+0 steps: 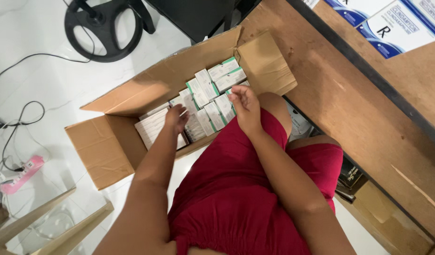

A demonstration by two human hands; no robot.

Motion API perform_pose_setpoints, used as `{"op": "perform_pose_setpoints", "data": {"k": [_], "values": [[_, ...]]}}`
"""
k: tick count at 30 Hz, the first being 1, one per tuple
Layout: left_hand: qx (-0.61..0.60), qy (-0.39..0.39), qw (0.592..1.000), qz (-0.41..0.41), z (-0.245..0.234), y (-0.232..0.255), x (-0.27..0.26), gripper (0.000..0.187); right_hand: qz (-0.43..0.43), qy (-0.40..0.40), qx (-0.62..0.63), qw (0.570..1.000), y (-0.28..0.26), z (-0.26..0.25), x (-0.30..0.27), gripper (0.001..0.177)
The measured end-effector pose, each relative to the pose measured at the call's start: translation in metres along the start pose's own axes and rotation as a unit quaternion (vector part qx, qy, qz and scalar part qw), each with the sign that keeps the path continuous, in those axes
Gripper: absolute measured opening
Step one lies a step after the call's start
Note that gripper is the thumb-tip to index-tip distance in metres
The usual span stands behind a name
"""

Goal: The person sits on a plastic chair and repeatedly picks up small white boxes from a cardboard box on the floor, then places them in neat rows on a wooden shelf above. The person handles the boxes one at a time and arranges them in organized stacks.

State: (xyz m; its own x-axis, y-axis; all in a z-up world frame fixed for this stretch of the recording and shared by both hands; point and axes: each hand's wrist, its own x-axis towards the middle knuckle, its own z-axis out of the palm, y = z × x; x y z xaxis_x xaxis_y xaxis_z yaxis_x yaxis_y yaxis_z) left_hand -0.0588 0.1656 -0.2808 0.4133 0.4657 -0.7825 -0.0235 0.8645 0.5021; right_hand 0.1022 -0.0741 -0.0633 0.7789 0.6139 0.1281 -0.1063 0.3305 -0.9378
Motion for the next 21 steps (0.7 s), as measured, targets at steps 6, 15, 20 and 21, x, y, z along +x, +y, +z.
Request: {"op": "perform_pose_setpoints", "data": {"k": [6,15,20,21], "values": [[0.129,-0.076,0.989,-0.010,0.076,-0.040,0.030,0.043,0.040,-0.005,0.002,0.999,0.014,-0.021,-0.003,0.024],[0.109,0.025,0.994,-0.019,0.128,-0.062,0.060,0.052,0.092,-0.012,-0.047,0.995,0.017,-0.020,-0.007,0.021],[0.151,0.047,0.985,-0.075,0.139,-0.049,0.072,0.041,0.097,-0.023,0.012,0.995,0.020,-0.023,0.008,0.020],[0.201,0.075,0.972,-0.096,0.130,-0.050,0.067,0.039,0.096,-0.025,0.005,0.995,0.023,-0.022,0.004,0.020]]}}
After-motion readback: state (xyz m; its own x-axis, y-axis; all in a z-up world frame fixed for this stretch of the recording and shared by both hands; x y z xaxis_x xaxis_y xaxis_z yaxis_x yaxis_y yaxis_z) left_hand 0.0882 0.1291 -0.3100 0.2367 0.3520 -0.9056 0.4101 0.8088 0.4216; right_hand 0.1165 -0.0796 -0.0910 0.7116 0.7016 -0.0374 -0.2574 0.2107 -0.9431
